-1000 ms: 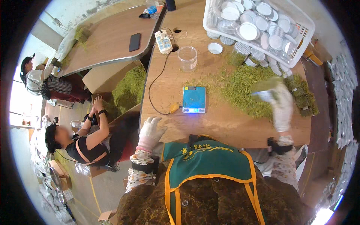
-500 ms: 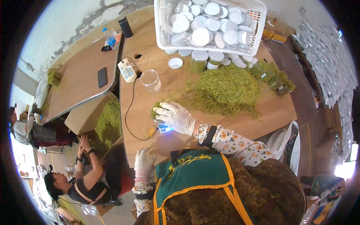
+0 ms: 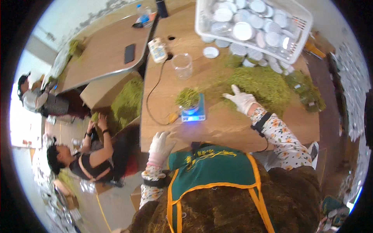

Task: The person repeatedly scoops dried green herbs onto a digital scale, adjusts the amount, and places the weighed portion into small round containers. The person then closes the containers and sets them aside on the table. The process is repeated multiple times throughout the clip.

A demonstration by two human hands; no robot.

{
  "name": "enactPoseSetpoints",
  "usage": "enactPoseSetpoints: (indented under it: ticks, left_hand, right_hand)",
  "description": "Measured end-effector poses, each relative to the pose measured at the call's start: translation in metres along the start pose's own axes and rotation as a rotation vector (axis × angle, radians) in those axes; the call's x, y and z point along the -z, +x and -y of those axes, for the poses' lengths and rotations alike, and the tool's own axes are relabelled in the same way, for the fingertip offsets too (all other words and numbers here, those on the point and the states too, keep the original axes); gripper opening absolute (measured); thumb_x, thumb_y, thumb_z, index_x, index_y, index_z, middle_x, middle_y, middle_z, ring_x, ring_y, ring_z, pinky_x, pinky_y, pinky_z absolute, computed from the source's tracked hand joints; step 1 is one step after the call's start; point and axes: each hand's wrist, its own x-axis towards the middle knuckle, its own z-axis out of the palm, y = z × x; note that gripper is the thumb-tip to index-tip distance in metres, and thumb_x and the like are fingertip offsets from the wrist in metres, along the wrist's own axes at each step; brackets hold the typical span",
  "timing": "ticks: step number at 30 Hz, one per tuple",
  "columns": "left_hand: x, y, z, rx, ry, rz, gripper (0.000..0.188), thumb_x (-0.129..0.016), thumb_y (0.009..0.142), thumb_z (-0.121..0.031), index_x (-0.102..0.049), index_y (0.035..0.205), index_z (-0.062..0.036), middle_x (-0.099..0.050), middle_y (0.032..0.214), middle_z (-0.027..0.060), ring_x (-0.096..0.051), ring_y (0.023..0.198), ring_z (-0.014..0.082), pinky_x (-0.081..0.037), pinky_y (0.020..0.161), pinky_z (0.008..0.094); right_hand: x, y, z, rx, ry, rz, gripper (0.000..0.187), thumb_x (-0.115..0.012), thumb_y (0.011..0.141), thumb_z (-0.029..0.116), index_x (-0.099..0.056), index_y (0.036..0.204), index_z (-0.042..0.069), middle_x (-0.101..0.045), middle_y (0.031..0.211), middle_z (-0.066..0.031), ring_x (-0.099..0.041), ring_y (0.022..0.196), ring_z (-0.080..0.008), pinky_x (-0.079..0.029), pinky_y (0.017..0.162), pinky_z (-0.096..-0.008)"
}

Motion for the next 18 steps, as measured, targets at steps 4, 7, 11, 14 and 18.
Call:
enactPoseSetpoints:
  ticks: [4, 7, 11, 14, 18]
  left_hand:
    - [0.002, -0.008, 0.000, 0.023, 0.017, -0.032, 0.048, -0.075, 0.083, -0.029, -0.061, 0.122, -0.0048, -0.060, 0.118, 0.0194, -0.056, 0.114, 0.0388, -0.048, 0.097, 0.0458]
    - [0.004, -0.015, 0.002, 0.057, 0.009, -0.028, 0.047, -0.074, 0.084, -0.028, -0.061, 0.122, -0.0040, -0.060, 0.118, 0.0184, -0.056, 0.114, 0.0384, -0.047, 0.098, 0.0447]
    - [0.001, -0.019, 0.005, 0.077, 0.021, -0.033, 0.049, -0.076, 0.083, -0.028, -0.061, 0.123, -0.0057, -0.060, 0.119, 0.0170, -0.056, 0.114, 0.0375, -0.049, 0.097, 0.0449]
    - [-0.001, -0.018, 0.005, 0.065, 0.005, -0.025, 0.049, -0.076, 0.082, -0.028, -0.061, 0.123, -0.0056, -0.060, 0.120, 0.0168, -0.056, 0.114, 0.0378, -0.048, 0.097, 0.0451]
    - [-0.003, 0.000, -0.001, 0.056, -0.052, 0.014, 0.054, -0.074, 0.086, -0.030, -0.057, 0.129, -0.0034, -0.059, 0.126, 0.0186, -0.056, 0.119, 0.0367, -0.046, 0.100, 0.0431]
  right_hand:
    - [-0.015, 0.012, -0.005, -0.058, -0.044, 0.040, 0.059, -0.043, 0.098, 0.010, -0.038, 0.152, 0.034, -0.039, 0.153, -0.0264, -0.072, 0.096, -0.0363, -0.058, 0.079, -0.0479]
    - [-0.033, 0.021, -0.012, -0.058, -0.027, -0.156, 0.031, -0.047, 0.098, 0.024, -0.064, 0.120, 0.011, -0.070, 0.099, -0.0226, -0.071, 0.084, -0.0377, -0.055, 0.069, -0.0516]
    - [-0.048, 0.030, -0.036, 0.019, -0.023, -0.241, 0.018, -0.056, 0.091, 0.021, -0.069, 0.099, 0.012, -0.069, 0.093, -0.0173, -0.068, 0.082, -0.0383, -0.054, 0.073, -0.0468]
    - [-0.048, 0.030, -0.048, 0.077, 0.280, -0.429, 0.019, -0.057, 0.090, 0.021, -0.070, 0.098, 0.011, -0.070, 0.096, -0.0201, -0.068, 0.084, -0.0411, -0.053, 0.075, -0.0485]
    - [-0.023, 0.023, -0.045, -0.141, 0.873, -0.410, 0.030, -0.070, 0.082, 0.005, -0.070, 0.111, 0.012, -0.071, 0.090, -0.0097, -0.068, 0.070, -0.0275, -0.053, 0.066, -0.0384]
